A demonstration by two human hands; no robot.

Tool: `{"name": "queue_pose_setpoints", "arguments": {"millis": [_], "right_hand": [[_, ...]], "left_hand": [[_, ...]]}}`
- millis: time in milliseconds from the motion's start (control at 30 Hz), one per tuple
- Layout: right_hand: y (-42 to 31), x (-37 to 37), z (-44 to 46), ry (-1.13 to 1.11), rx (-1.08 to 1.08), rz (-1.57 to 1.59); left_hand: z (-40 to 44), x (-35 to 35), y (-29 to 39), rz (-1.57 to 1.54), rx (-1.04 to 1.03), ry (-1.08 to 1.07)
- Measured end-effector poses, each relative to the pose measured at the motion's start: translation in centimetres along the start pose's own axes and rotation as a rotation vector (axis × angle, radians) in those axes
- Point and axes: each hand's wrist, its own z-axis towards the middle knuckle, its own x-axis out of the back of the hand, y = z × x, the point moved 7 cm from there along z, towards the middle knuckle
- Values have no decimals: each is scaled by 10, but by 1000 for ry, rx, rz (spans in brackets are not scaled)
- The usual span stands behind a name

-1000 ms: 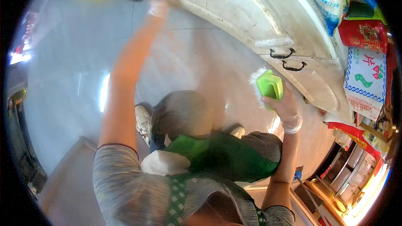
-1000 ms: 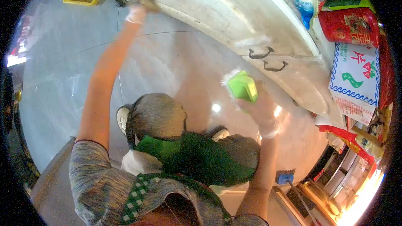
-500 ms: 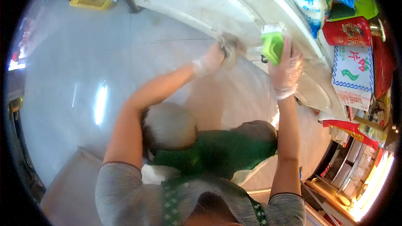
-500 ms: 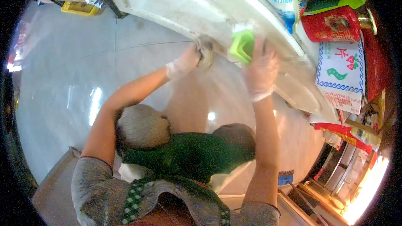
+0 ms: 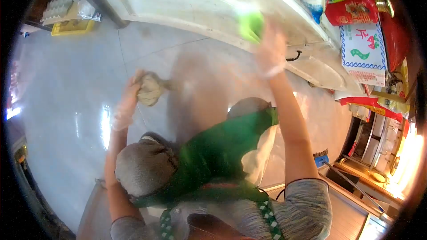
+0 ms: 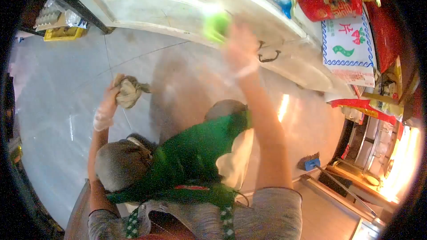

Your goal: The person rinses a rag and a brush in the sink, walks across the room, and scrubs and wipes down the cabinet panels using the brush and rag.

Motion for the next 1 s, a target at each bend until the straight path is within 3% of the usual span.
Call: {"name": "queue_pose_setpoints", "arguments": {"millis": [67,133,200,233,267,367,433,467,500,600,700,800,867,933,1000], "right_hand": [[36,2,-26,-229,-245,-155],[3,-17,-4,-273,-77,-119],[-46,-56,25,55,240,23],[-77,-48,44,296,161,424],[-122,-90,68,-161,276,199],[-139,-129,58,-433,261,140],[-86,-94,10,-77,334,56],[-51,-81,6,-518,123,63],[-16,-58,-12,-269,86,136],[-28,-20,-6,58,175,-241],[-57,-146,-40,-499,332,-285],[-65,-162,-54,-488,321,-148],[-37,-119,-43,-435,229,-241],[-23,-42,-27,86,233,-339],[-26,-54,-16,-28,187,-303]], "left_hand": [[-9,25,-4,-69,18,81],[-13,44,-5,-84,-23,46],[-17,56,-3,-118,-71,94],[-23,59,0,-115,-70,81],[-33,57,6,-122,-57,117],[-49,54,33,-104,-127,267],[-57,59,33,-98,-131,213],[-60,64,32,-92,-133,183],[-57,70,28,-97,-129,162],[-59,67,29,-124,-129,216],[-54,71,32,-69,-170,286],[-58,77,33,-27,-189,207],[-60,73,32,-101,-196,179],[-61,85,24,-124,-135,261],[-62,85,20,-114,-112,315]]}}
